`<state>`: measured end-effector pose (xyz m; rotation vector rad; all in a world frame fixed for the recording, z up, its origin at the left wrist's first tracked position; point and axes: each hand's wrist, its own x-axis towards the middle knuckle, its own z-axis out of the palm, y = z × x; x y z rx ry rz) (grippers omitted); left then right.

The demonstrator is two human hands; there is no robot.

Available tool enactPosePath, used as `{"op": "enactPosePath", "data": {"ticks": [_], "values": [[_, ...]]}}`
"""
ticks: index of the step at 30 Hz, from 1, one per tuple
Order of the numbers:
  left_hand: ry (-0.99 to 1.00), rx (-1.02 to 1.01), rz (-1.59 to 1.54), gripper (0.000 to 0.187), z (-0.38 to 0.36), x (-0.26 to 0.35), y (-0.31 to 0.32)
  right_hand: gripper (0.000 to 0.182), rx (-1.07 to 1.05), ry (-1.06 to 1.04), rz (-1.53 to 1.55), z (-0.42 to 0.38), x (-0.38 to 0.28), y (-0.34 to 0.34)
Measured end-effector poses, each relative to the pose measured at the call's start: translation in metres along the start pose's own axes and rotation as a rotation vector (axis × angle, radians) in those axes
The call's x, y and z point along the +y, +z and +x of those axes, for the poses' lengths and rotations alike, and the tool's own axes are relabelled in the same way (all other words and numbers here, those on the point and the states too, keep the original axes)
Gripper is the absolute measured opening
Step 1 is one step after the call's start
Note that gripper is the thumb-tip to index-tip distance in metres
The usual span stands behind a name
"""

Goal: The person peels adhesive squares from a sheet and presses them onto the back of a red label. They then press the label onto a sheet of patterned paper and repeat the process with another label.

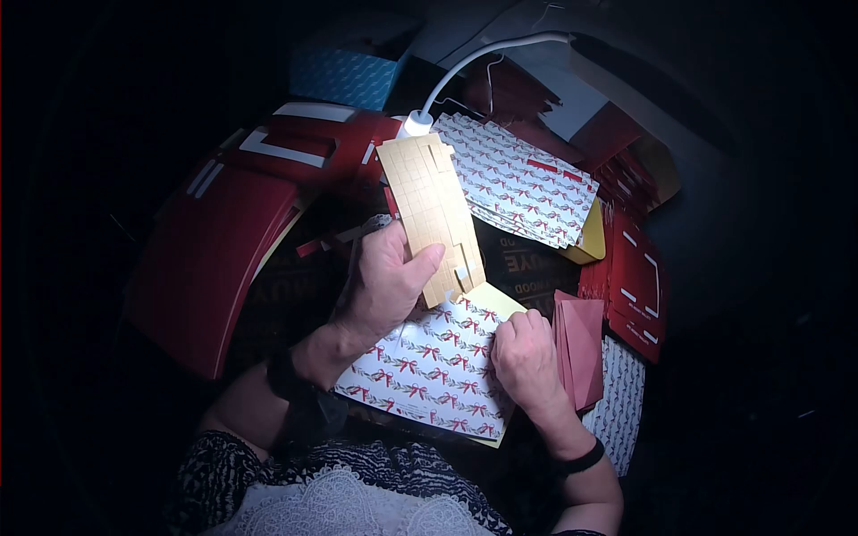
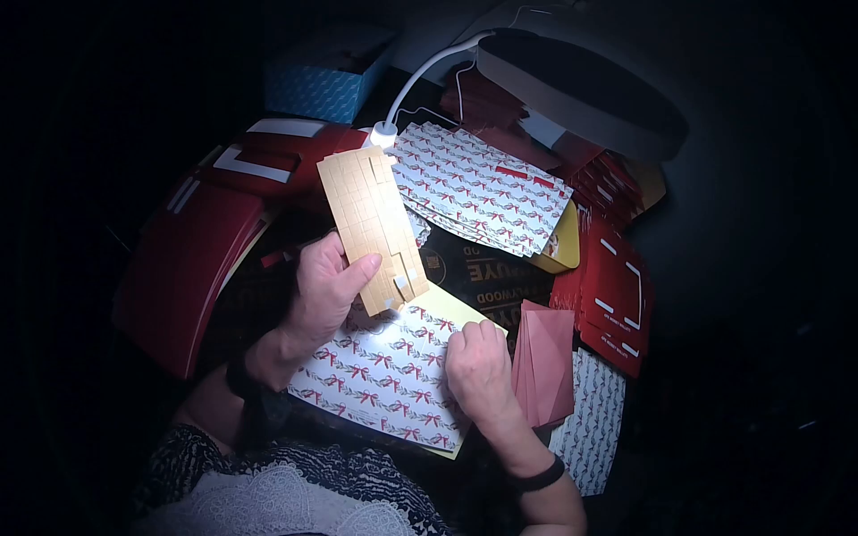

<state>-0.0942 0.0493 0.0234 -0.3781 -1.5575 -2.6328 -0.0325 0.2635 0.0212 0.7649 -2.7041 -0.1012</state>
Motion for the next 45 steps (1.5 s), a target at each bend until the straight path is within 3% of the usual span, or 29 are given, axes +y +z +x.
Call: {"op": "enactPosePath", "data": {"ticks": [5,7,13,17,19,28,38,45], "values": [[0.008,0.003,-0.015,0.020,0.001,-0.003,-0.001,0.008,0.051,0.091,0.180,-0.003,0.009,0.007],[0.012,0.001,0.004,0.020,0.001,-0.003,-0.001,0.008,0.028,0.236,0.422,-0.009,0.017,0.014],[0.005,0.001,0.031,0.020,0.001,0.000,-0.001,0.006,-0.078,0.498,0.743,-0.012,0.024,0.008],[-0.002,0.005,0.020,0.020,0.001,0.000,-0.001,0.006,-0.027,0.331,0.605,-0.011,0.020,-0.002],[-0.016,0.008,0.010,0.020,0.001,-0.002,-0.001,0.004,-0.013,0.157,0.374,-0.007,0.012,-0.011],[-0.014,-0.026,0.052,0.022,0.001,-0.004,-0.004,0.004,-0.020,-0.012,0.013,-0.002,-0.002,-0.007],[-0.003,0.001,-0.002,0.020,0.001,-0.002,-0.001,0.008,-0.028,-0.021,-0.003,0.001,-0.003,-0.002],[-0.011,-0.001,0.035,0.021,0.000,0.000,-0.001,0.008,0.009,0.100,0.279,-0.002,0.008,0.004]]}}
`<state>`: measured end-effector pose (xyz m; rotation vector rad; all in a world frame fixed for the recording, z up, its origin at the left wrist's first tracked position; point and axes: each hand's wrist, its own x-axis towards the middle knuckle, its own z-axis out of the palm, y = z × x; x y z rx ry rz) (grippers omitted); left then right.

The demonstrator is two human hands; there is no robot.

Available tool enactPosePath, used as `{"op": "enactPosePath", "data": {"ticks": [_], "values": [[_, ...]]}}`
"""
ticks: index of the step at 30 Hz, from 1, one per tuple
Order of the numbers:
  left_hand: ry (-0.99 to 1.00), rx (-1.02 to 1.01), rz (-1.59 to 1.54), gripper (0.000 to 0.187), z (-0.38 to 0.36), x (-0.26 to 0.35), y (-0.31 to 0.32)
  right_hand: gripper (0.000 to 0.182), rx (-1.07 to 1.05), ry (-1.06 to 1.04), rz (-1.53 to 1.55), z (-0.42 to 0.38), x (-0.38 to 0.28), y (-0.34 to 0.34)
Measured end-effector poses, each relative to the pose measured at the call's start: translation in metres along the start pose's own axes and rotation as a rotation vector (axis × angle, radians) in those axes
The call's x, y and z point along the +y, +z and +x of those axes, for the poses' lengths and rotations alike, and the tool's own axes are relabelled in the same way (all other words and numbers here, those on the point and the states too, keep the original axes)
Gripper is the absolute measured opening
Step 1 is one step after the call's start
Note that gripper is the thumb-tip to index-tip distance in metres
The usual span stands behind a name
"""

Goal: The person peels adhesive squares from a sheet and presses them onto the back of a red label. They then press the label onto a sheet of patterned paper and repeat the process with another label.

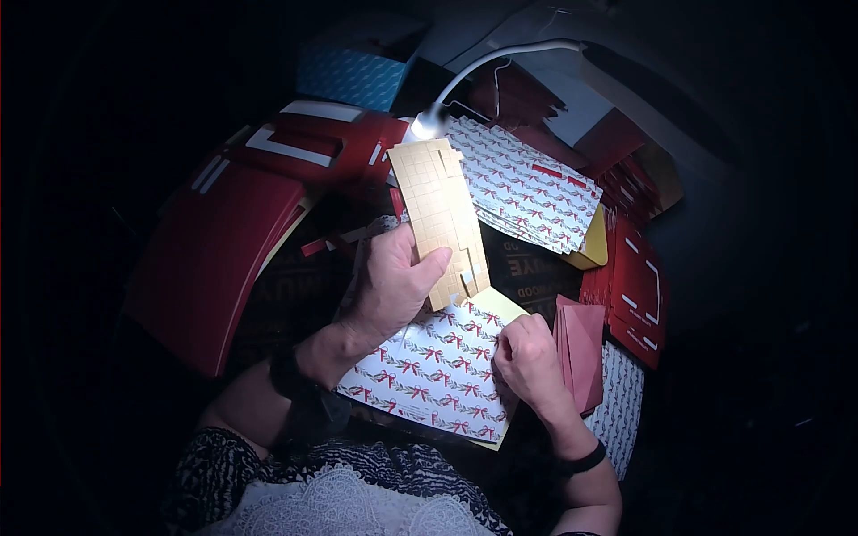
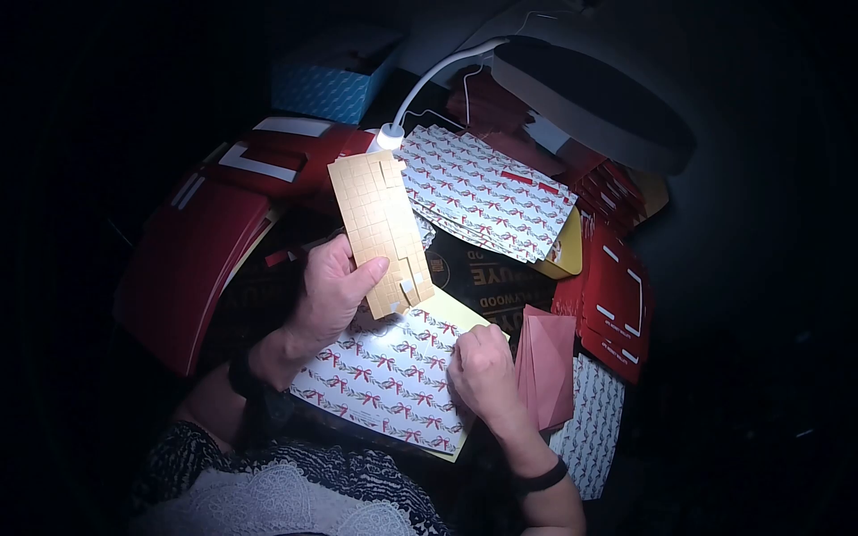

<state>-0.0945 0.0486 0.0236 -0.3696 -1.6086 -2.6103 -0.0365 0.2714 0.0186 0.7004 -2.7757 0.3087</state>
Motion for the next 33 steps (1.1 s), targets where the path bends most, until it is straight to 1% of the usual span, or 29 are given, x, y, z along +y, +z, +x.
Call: {"op": "enactPosePath", "data": {"ticks": [1,2,4,8,10,11,13,14,16,17,19,20,22,24,26,27,28,30,31,33], "values": [[-0.002,-0.002,-0.017,0.021,0.000,0.000,0.000,0.008,0.021,0.027,0.078,-0.001,0.003,0.002],[-0.002,-0.001,-0.017,0.021,0.000,-0.001,0.000,0.008,0.021,0.027,0.079,-0.003,0.006,0.003],[0.005,-0.003,-0.027,0.021,0.000,-0.004,0.000,0.005,0.009,0.145,0.225,-0.005,0.011,0.003],[0.018,-0.008,-0.020,0.021,0.001,-0.003,0.000,0.004,-0.027,0.216,0.328,-0.008,0.021,0.002],[0.015,0.007,-0.051,0.021,0.001,-0.003,0.001,0.004,-0.093,0.450,0.537,-0.011,0.023,0.000],[0.017,0.005,-0.051,0.021,0.001,-0.003,0.000,0.004,-0.091,0.450,0.537,-0.012,0.026,0.001],[0.027,0.022,-0.010,0.021,0.002,-0.004,-0.001,0.006,-0.088,0.684,0.911,-0.016,0.032,0.003],[0.029,0.017,-0.010,0.021,0.001,-0.003,-0.001,0.006,-0.082,0.684,0.911,-0.016,0.032,0.002],[-0.005,0.037,-0.038,0.020,0.001,0.000,-0.001,0.006,-0.012,0.752,1.041,-0.015,0.031,-0.002],[0.000,0.027,-0.038,0.020,0.001,0.001,0.000,0.006,0.000,0.751,1.039,-0.014,0.030,-0.006],[-0.012,0.033,-0.152,0.020,0.001,0.001,0.002,0.005,0.020,0.790,1.080,-0.013,0.028,-0.016],[-0.004,0.016,-0.156,0.020,0.001,0.000,0.001,0.005,0.040,0.787,1.074,-0.013,0.029,-0.021],[-0.020,0.025,-0.085,0.022,0.001,-0.003,-0.001,0.005,0.149,0.713,1.059,-0.010,0.031,-0.032],[-0.010,0.009,-0.095,0.021,0.000,-0.001,0.000,0.008,0.177,0.722,1.070,-0.002,0.035,-0.053],[-0.026,0.022,-0.076,0.021,0.000,-0.003,-0.001,0.009,0.206,0.720,1.005,0.007,0.049,-0.074],[0.004,0.018,-0.076,0.020,0.001,-0.003,0.000,0.008,0.238,0.766,0.914,0.013,0.058,-0.082],[0.008,0.012,-0.078,0.020,0.001,-0.004,0.000,0.005,0.282,0.716,0.827,0.025,0.063,-0.090],[-0.026,0.024,-0.058,0.020,0.000,-0.004,-0.001,0.005,0.276,0.762,0.649,0.037,0.102,-0.093],[-0.019,0.023,-0.061,0.020,0.001,-0.005,-0.002,0.005,0.280,0.757,0.646,0.045,0.115,-0.093],[-0.027,0.060,-0.009,0.019,-0.001,-0.008,-0.003,0.005,0.284,0.782,0.538,0.054,0.137,-0.089]]}}
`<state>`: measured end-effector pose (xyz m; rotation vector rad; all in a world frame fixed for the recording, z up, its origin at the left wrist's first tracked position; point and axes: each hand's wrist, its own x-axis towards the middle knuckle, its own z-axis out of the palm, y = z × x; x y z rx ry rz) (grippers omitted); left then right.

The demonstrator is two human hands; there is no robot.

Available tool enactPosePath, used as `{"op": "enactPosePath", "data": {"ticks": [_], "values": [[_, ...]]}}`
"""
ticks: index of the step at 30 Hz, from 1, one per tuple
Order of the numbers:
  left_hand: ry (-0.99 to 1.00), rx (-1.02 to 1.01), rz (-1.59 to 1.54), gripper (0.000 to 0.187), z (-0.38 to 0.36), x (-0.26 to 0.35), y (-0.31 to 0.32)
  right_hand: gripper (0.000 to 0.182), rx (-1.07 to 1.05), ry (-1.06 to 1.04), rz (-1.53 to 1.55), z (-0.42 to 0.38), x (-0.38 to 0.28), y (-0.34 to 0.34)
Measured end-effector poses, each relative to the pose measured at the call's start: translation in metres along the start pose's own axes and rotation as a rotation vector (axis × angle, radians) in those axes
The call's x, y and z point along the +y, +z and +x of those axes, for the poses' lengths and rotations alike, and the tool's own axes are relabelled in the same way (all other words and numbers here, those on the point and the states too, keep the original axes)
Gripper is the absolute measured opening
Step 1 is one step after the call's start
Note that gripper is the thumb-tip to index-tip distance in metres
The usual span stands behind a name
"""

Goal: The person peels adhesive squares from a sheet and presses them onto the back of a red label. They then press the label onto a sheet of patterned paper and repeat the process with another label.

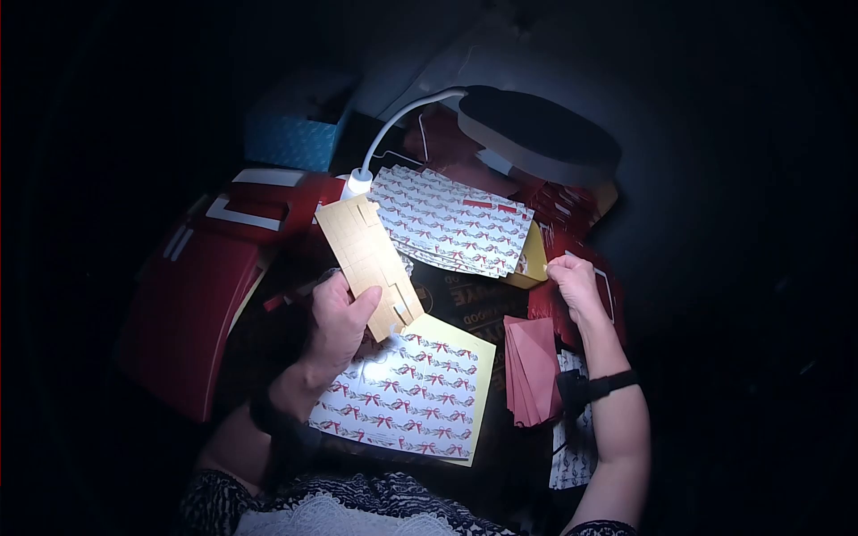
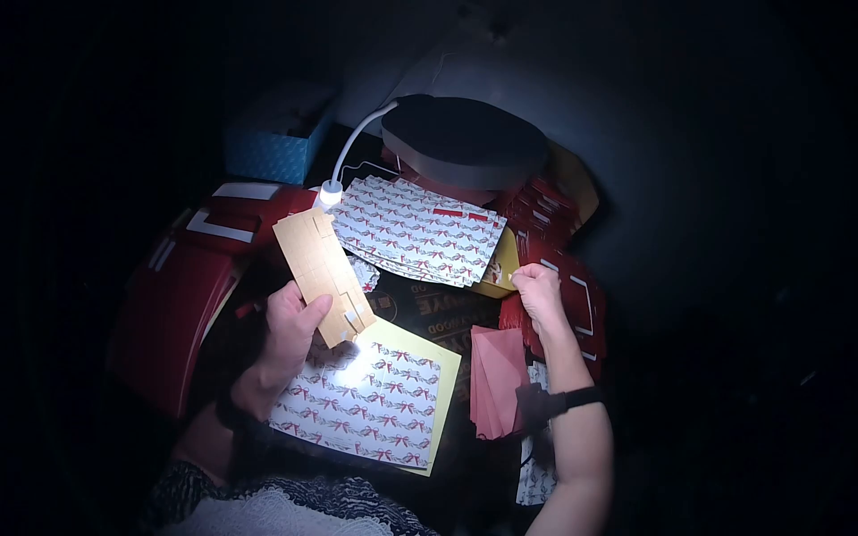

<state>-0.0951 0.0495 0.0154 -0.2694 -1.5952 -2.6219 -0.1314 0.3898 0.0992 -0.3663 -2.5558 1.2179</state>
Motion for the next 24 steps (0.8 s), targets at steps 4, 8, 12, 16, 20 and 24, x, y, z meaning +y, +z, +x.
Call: {"op": "enactPosePath", "data": {"ticks": [4,8,12,16,20,24], "values": [[-0.008,0.015,-0.011,0.018,0.000,0.005,0.001,0.005,0.012,0.008,-0.180,0.041,0.039,0.007],[-0.003,0.012,-0.033,0.018,-0.001,0.006,0.002,0.008,-0.030,-0.062,-0.244,0.074,0.090,0.010],[-0.018,0.007,-0.077,0.019,0.004,0.006,0.002,0.013,0.035,0.000,-0.406,0.063,0.062,0.020],[-0.029,0.009,-0.069,0.020,0.004,0.008,0.001,0.016,0.112,-0.084,-0.643,0.066,0.067,0.028],[-0.038,-0.015,-0.057,0.020,0.004,0.005,-0.001,0.018,0.048,-0.104,-0.819,0.056,0.050,0.032],[-0.020,-0.019,-0.029,0.022,0.005,0.002,-0.002,0.013,0.007,-0.201,-0.874,0.058,0.052,0.032]]}}
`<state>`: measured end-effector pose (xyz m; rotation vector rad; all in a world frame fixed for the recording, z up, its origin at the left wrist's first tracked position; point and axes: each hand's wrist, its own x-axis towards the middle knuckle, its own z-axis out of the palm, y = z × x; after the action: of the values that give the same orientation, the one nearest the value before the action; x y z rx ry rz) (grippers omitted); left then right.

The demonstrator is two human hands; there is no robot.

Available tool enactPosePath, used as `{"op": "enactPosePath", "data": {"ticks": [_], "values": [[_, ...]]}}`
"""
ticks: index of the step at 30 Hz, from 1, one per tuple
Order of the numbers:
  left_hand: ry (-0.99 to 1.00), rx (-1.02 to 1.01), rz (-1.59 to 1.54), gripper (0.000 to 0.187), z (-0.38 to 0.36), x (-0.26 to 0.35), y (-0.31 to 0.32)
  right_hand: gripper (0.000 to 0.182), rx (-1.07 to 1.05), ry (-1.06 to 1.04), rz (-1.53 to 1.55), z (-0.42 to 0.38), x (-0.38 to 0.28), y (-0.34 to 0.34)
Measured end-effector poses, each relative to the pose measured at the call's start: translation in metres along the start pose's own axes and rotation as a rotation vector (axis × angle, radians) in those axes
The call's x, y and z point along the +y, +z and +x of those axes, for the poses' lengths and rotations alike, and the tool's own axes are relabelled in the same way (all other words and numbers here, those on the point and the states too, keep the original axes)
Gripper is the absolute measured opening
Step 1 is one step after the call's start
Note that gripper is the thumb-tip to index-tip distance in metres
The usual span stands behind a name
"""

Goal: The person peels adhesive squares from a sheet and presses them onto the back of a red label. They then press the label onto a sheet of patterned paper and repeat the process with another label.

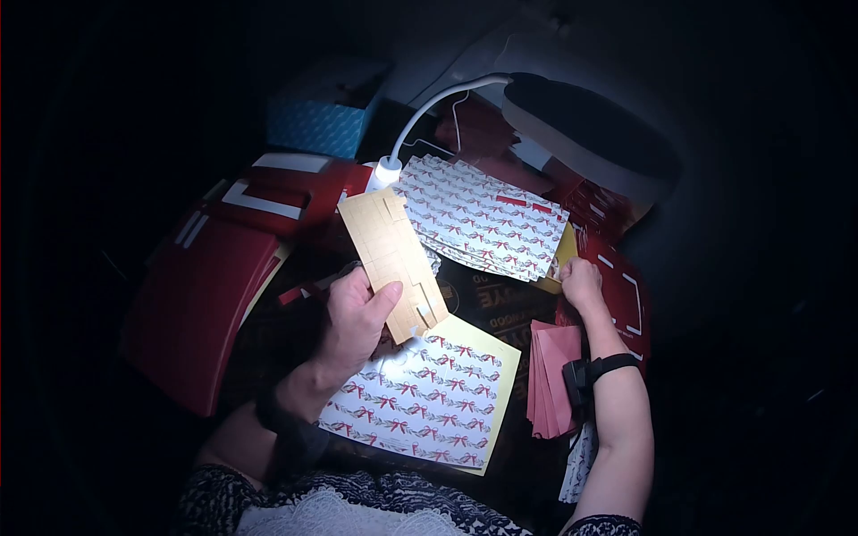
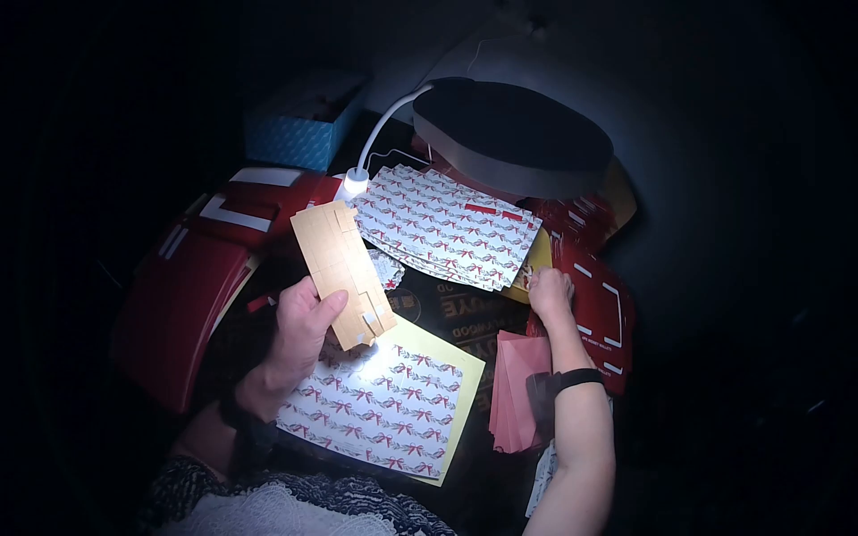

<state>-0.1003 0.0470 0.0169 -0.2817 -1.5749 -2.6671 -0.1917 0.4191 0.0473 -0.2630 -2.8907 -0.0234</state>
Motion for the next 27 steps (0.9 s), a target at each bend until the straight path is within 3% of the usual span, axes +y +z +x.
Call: {"op": "enactPosePath", "data": {"ticks": [7,10,13,17,19,21,22,23,25,26,27], "values": [[0.083,0.089,-0.007,0.018,0.003,0.011,-0.003,0.010,-0.100,0.055,0.108,-0.012,-0.017,-0.018],[0.241,0.271,0.020,0.021,0.008,0.014,-0.012,0.011,0.004,-0.016,0.046,-0.011,-0.014,-0.018],[0.241,0.377,-0.003,0.023,0.006,0.028,-0.013,0.013,-0.005,-0.030,-0.074,-0.013,-0.020,-0.024],[0.314,0.421,-0.034,0.025,-0.002,0.045,-0.027,0.015,0.072,-0.131,0.043,-0.010,0.002,-0.002],[0.307,0.458,0.024,0.027,-0.014,0.061,-0.032,0.016,0.263,-0.258,-0.023,-0.010,-0.002,0.000],[0.306,0.526,0.032,0.028,-0.022,0.069,-0.041,0.015,0.095,-0.087,-0.125,-0.021,-0.024,-0.028],[0.295,0.579,0.028,0.029,-0.026,0.072,-0.045,0.019,-0.117,0.078,-0.150,-0.022,-0.046,-0.051],[0.305,0.587,0.032,0.029,-0.030,0.072,-0.052,0.019,-0.114,0.066,-0.145,-0.020,-0.048,-0.049],[0.420,0.548,0.288,0.029,-0.037,0.070,-0.065,0.019,0.080,0.005,-0.020,-0.024,-0.048,-0.044],[0.425,0.553,0.290,0.029,-0.040,0.071,-0.066,0.023,0.226,-0.178,-0.011,-0.030,-0.049,-0.041],[0.405,0.579,0.267,0.028,-0.043,0.074,-0.063,0.023,0.227,-0.183,-0.008,-0.034,-0.058,-0.040]]}}
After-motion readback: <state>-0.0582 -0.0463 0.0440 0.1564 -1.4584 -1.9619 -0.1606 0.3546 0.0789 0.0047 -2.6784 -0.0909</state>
